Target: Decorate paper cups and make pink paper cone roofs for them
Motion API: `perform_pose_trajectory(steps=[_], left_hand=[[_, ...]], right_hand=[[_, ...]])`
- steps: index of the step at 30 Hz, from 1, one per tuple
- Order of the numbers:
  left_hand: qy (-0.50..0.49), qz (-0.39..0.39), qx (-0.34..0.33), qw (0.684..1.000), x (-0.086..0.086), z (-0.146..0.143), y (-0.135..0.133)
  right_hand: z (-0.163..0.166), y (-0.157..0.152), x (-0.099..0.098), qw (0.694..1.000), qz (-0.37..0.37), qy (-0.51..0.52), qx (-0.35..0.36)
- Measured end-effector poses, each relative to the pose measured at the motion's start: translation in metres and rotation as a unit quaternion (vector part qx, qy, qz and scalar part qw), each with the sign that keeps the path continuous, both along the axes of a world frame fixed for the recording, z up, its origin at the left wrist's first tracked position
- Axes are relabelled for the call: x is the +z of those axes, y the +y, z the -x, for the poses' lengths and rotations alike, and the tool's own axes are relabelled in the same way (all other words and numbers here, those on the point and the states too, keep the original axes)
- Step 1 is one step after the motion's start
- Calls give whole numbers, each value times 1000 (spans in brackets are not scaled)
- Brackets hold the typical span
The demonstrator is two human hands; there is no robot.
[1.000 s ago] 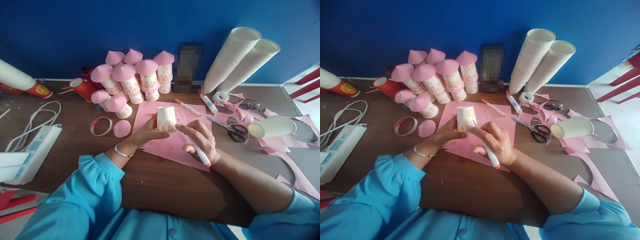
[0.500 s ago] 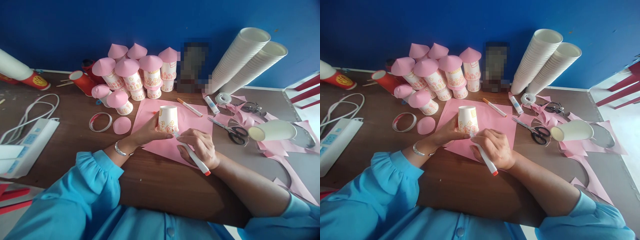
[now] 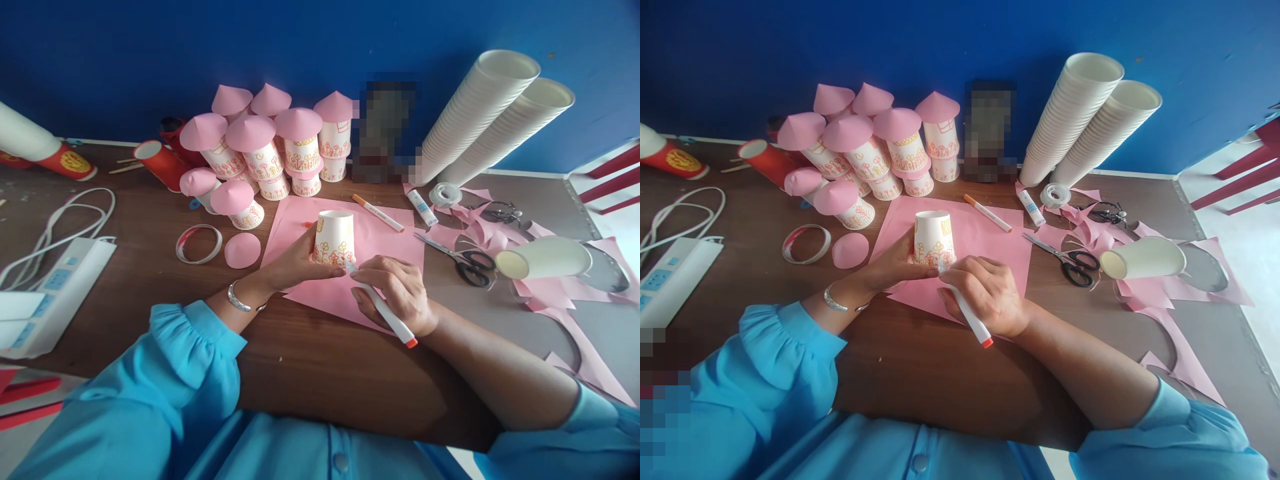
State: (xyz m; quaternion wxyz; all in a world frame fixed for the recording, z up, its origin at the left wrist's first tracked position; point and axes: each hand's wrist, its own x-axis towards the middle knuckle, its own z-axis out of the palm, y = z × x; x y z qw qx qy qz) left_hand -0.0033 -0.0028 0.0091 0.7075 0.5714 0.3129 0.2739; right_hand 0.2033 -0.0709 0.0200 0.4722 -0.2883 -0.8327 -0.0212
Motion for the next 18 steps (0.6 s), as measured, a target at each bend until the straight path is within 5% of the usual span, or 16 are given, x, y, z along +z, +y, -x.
perform_pose_trajectory(steps=[18], left_hand=[[18,-19,0,1000,3,0,0]], right_hand=[[0,0,-1,1000,8,-2,-3]])
